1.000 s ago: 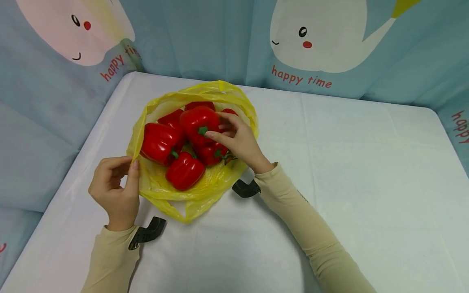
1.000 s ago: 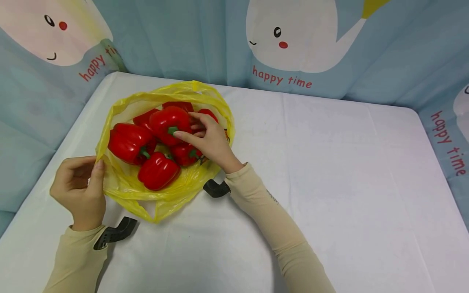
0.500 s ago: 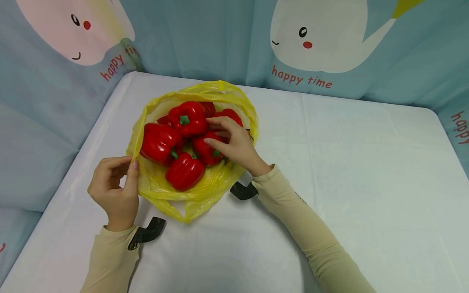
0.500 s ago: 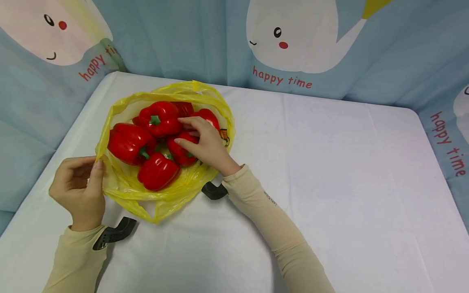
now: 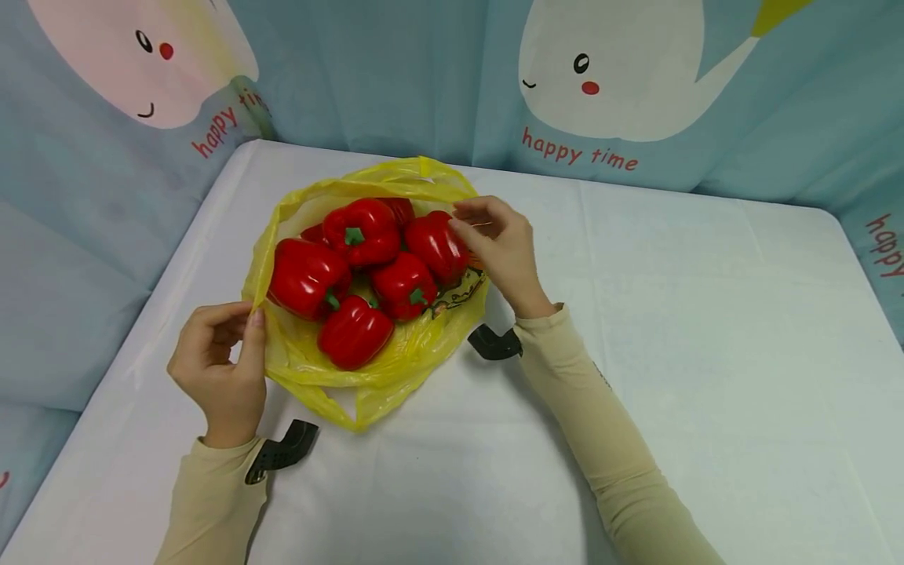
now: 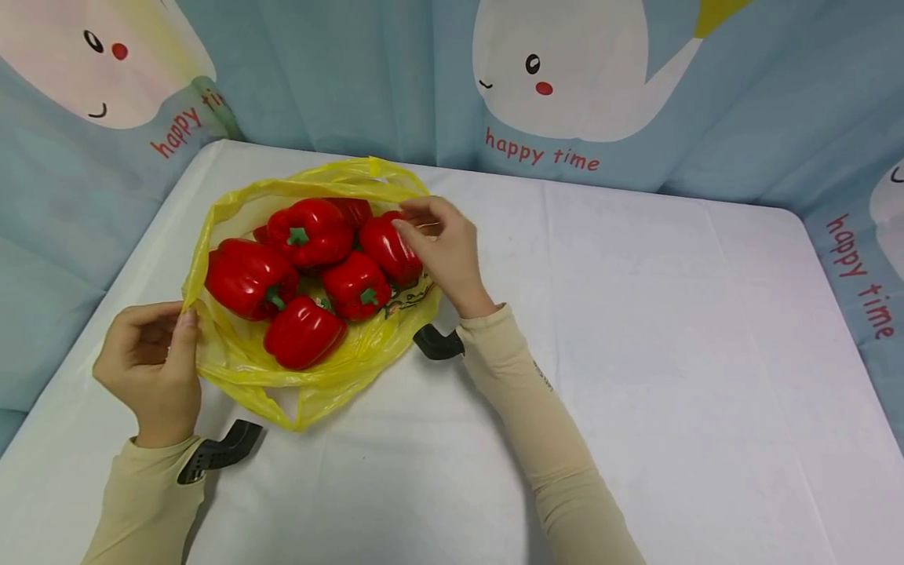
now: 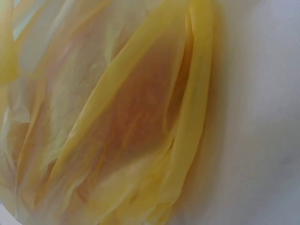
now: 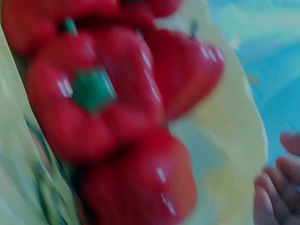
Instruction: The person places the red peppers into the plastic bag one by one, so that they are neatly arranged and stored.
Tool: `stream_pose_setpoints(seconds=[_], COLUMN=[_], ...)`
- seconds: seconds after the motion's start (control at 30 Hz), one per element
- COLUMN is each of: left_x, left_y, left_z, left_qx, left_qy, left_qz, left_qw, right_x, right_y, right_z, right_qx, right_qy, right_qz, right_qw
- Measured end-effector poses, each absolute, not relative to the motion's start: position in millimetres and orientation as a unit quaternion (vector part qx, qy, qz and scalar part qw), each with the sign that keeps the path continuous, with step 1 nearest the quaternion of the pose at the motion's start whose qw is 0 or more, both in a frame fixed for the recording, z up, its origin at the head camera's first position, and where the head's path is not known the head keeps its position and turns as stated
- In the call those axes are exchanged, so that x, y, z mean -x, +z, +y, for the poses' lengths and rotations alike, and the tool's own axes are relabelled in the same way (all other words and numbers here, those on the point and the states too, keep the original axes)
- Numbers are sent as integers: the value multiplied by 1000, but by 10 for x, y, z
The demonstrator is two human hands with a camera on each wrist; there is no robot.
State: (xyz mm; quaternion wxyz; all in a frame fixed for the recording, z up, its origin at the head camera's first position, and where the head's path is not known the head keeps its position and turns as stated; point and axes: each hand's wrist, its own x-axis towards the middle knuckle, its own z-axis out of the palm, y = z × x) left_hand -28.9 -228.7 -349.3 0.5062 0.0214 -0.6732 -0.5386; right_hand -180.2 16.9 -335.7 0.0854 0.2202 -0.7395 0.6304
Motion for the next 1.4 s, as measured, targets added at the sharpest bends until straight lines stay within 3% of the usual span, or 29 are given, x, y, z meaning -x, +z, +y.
stream_pose_setpoints(seconds=[0.07,0.13,0.33,0.4,0.93,1.2,1.4], left_x=[291,291,289,289,289,293,290], left_y=[-3496,-3498,-3504,-3507,-3495,-3471,-3466], left_z=[-2290,-2290,-2292,-2292,-2283,-2285,-2293], left_qx=[-20,-18,-22,-25,-35,-41,-42], left_qy=[-543,-546,-547,-546,-536,-538,-539], left_qz=[-672,-671,-669,-669,-663,-654,-653], left_qw=[503,501,502,503,521,530,530], right_x=[1875,1952,2104,2116,2085,2077,2062], right_y=[-3367,-3376,-3402,-3420,-3320,-3288,-3263], right_z=[276,387,634,656,665,674,678], right_qx=[-181,-141,-113,-119,-126,-79,-77], right_qy=[612,574,504,512,670,757,753], right_qz=[-760,-798,-850,-841,-730,-649,-652], right_qw=[126,115,-109,-131,-52,-18,-42])
